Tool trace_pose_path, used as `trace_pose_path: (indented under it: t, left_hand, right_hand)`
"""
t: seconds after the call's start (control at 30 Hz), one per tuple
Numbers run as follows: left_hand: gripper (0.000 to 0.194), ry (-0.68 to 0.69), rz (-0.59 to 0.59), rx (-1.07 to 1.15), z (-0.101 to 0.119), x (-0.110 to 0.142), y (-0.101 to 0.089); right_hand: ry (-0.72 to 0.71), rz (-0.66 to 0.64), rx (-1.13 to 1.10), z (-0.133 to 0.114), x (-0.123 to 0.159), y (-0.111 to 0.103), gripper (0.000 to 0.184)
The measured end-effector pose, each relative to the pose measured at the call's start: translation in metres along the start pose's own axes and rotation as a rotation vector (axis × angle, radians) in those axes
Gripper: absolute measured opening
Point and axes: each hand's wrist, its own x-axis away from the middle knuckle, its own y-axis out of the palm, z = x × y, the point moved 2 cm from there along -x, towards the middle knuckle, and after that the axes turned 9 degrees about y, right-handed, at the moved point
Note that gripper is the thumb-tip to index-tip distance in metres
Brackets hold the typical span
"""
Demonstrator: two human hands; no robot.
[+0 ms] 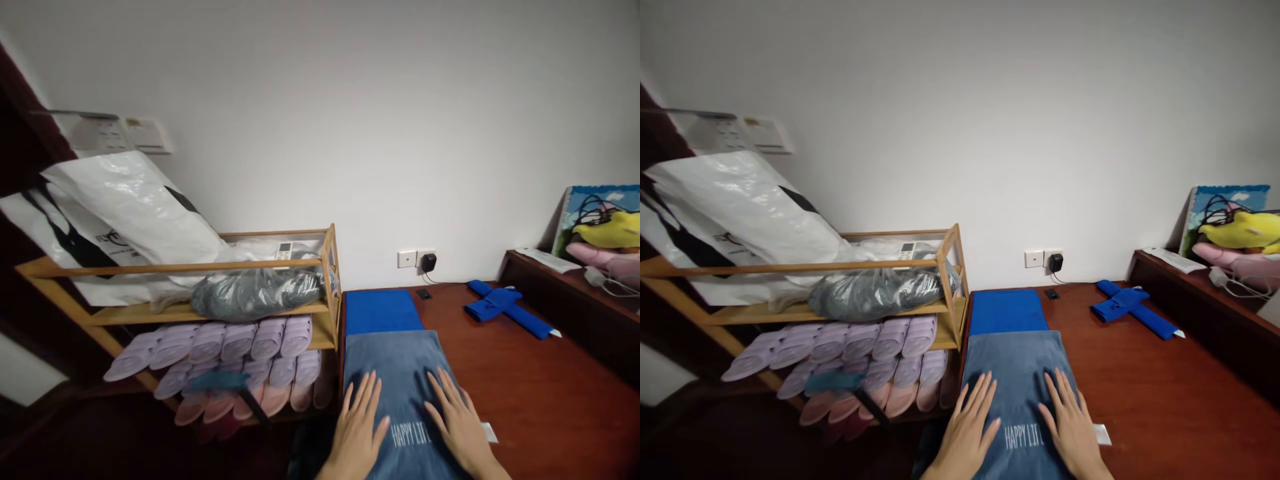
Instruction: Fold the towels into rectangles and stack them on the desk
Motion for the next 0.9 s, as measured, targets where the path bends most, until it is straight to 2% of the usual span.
trace_pose_path:
  t: [0.13,0.23,0.37,0.5,0.6,0.77,0.9]
  left_hand:
    - [0.066,0.046,-0.119,0.077,0.017,0.047,-0.002]
    - [0.059,0.018,-0.153,0.091,0.020,0.057,-0.007]
    - [0.067,0.127,-0.228,0.151,0.033,0.064,-0.018]
    - [0.076,0.175,-0.261,0.176,0.041,0.072,-0.023]
    - [0.077,0.202,-0.250,0.182,0.042,0.077,-0.027]
    - [0.064,0.280,-0.241,0.228,0.043,0.090,-0.035]
    - [0.058,0.263,-0.168,0.265,0.042,0.100,-0.036]
  right_hand:
    - [-0.187,-0.074,0.044,0.026,0.064,-0.029,0.064]
    - [-0.250,-0.064,0.062,0.049,0.093,-0.037,0.059]
    - [-0.322,-0.056,0.064,0.069,0.117,-0.033,0.051]
    - [-0.343,-0.044,0.016,0.071,0.124,-0.032,0.045]
    - [-0.331,-0.025,-0.007,0.066,0.120,-0.039,0.035]
    - [-0.394,-0.066,0.004,0.058,0.106,-0.061,0.035]
    - [-0.412,-0.020,0.068,0.059,0.095,-0.079,0.033]
